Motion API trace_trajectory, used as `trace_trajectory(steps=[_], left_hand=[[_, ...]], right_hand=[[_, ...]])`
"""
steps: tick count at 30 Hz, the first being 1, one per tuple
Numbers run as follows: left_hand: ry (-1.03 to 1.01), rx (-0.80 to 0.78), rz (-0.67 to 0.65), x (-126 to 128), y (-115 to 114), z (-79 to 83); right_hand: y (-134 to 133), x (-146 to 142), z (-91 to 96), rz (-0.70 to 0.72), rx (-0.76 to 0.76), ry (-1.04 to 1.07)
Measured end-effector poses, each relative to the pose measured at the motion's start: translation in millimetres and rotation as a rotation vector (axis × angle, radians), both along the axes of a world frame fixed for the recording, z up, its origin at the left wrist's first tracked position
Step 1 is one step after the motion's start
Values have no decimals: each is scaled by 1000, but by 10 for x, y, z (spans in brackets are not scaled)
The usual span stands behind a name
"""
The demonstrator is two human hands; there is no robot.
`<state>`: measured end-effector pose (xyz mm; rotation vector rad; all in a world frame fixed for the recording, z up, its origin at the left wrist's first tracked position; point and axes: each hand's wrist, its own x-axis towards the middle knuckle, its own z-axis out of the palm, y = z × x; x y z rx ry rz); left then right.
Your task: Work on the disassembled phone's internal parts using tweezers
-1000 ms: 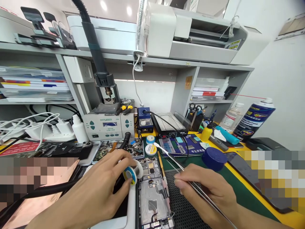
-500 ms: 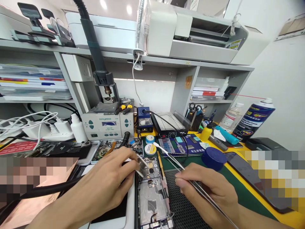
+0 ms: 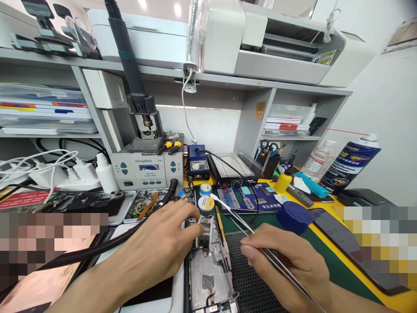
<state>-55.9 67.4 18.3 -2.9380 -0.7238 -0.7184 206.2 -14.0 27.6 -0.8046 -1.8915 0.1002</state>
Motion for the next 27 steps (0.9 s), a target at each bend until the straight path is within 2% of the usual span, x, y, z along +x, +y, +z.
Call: trace_trajectory(steps=[14, 19, 23, 25, 27], left_hand=[[-82, -46, -17, -8, -63, -39], [-195, -83, -2, 9, -117, 32], [-380, -293, -1, 110, -289, 102], [-377, -409, 47, 191, -407, 69], [-360, -600, 111, 273, -513, -13]], right_hand=[[-34, 29, -42, 27, -37, 16], [-25, 27, -43, 30, -25, 20], [-18, 2, -4, 32, 4, 11], [-24, -8, 12, 25, 20, -5], [-36, -11, 13, 11, 44, -34]])
